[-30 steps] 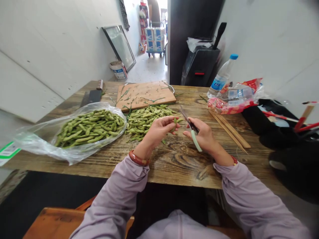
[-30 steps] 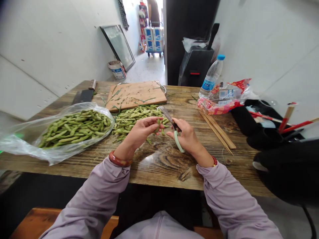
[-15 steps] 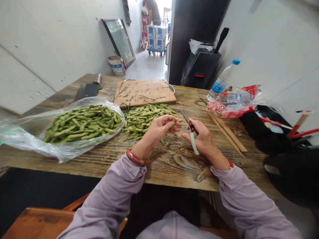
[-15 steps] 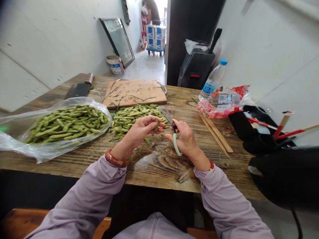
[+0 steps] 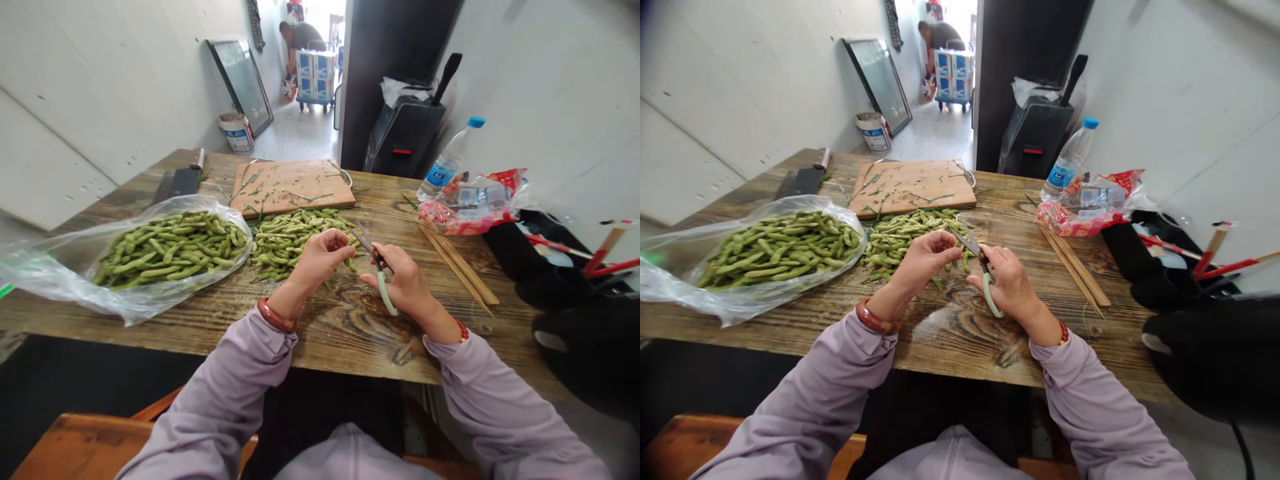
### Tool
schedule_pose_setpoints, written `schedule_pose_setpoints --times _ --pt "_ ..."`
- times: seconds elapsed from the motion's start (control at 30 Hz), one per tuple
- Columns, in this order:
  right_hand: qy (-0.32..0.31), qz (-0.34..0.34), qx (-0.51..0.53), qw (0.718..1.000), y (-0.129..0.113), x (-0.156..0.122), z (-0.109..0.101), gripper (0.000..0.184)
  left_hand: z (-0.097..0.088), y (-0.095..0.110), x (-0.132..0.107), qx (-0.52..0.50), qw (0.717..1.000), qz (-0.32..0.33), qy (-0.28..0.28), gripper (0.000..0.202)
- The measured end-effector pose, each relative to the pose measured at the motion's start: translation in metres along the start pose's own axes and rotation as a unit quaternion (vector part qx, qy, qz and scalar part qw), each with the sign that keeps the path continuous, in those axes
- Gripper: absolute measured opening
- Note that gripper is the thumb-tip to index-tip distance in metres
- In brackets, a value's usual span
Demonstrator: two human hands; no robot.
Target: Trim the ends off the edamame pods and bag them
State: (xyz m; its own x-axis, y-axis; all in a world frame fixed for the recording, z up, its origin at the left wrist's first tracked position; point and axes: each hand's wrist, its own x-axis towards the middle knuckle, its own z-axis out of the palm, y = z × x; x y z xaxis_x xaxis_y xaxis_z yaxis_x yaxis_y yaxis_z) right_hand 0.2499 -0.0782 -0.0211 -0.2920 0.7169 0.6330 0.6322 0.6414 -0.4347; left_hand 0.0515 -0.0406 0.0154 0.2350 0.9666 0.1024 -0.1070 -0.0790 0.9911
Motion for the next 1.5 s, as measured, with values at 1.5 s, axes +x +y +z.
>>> schedule_pose_setpoints --times 1.5 --pt "-0.057 -0.032 -0.028 0.997 0.0046 -0.0048 0.0094 0.066 0.0041 -0.0099 -0.0027 0.088 0.992 0.054 -0.067 0.011"
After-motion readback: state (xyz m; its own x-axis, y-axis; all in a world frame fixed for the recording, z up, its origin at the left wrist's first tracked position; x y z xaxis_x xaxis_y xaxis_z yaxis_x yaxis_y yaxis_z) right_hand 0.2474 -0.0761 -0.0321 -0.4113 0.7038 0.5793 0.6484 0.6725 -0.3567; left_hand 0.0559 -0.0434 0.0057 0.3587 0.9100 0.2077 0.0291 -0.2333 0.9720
